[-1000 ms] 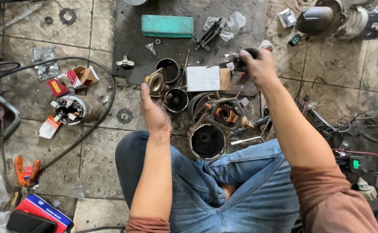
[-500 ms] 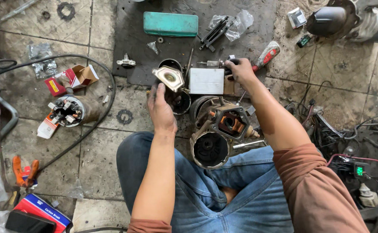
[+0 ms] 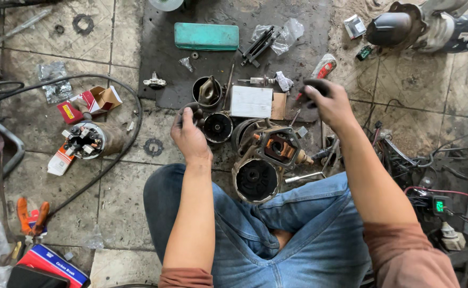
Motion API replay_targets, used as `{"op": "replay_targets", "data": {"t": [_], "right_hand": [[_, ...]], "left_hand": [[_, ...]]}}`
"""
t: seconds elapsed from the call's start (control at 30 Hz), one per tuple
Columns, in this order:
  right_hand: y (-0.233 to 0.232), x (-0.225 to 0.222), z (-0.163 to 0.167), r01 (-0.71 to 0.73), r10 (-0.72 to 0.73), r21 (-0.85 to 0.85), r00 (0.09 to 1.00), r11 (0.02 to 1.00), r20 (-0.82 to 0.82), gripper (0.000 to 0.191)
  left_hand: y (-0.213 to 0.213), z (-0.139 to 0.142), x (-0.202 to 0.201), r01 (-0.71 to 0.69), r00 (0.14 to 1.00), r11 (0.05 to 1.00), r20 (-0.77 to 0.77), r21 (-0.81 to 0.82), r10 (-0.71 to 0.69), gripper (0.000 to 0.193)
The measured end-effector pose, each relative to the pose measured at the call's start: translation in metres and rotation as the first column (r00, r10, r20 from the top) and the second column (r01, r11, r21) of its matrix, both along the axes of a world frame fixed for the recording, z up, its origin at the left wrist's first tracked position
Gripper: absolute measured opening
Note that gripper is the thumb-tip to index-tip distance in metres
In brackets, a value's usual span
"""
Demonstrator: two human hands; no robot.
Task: The person sits on the floor and repairs a disassembled electric motor. They use a soldering iron to attach wires to the motor's internal components and handle various parts and tools scattered around them.
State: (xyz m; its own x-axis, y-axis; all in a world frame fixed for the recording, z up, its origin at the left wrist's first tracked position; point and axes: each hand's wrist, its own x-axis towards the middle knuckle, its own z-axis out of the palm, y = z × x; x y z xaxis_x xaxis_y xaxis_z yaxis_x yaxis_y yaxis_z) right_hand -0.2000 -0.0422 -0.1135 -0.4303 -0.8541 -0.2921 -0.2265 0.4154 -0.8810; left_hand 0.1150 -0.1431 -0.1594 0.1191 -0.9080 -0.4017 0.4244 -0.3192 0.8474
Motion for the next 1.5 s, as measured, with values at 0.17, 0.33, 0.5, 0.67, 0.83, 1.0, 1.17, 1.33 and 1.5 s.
{"op": "replay_targets", "data": {"t": [0.17,0.33,0.5,0.67,0.83,1.0,1.17,1.33,1.5], "right_hand": [[0.082,0.022,0.014,0.144,-0.139,-0.041,0.985,0.989,0.102,0.032],[0.132,0.057,0.042,0.201,-0.200,-0.093,0.980,0.975,0.016,0.030],[0.135,0.094,0.112,-0.099,0.023,-0.154,0.901,0.983,-0.433,0.030],[0.106,0.141,0.167,-0.453,0.277,-0.095,0.684,0.887,-0.675,0.031],[0.073,0.170,0.168,-0.571,0.484,0.197,0.409,0.797,-0.773,0.031],[0.057,0.177,0.159,-0.601,0.521,0.255,0.321,0.757,-0.791,0.024],[0.058,0.166,0.166,-0.579,0.460,0.147,0.441,0.802,-0.771,0.022],[0.051,0.159,0.162,-0.566,0.500,0.240,0.363,0.789,-0.786,0.025],[0.039,0.156,0.144,-0.573,0.625,0.425,0.205,0.701,-0.754,0.024]], "left_hand": [[0.005,0.001,0.004,0.065,0.998,0.998,0.015,-0.020,-0.065,0.028],[0.015,0.004,0.007,0.156,0.988,0.982,0.010,-0.104,-0.156,0.025],[0.028,0.007,0.018,0.221,0.974,0.973,-0.039,-0.071,-0.224,0.023],[0.034,0.007,0.028,0.241,0.968,0.961,-0.033,-0.138,-0.248,0.022],[0.035,0.008,0.040,0.263,0.960,0.956,-0.062,-0.128,-0.272,0.023],[0.030,0.010,0.046,0.252,0.961,0.958,-0.080,-0.140,-0.264,0.022],[0.029,0.010,0.046,0.265,0.956,0.949,-0.086,-0.173,-0.282,0.022],[0.031,0.014,0.039,0.296,0.945,0.943,-0.097,-0.152,-0.313,0.022],[0.031,0.021,0.028,0.319,0.936,0.938,-0.111,-0.134,-0.333,0.021]]}}
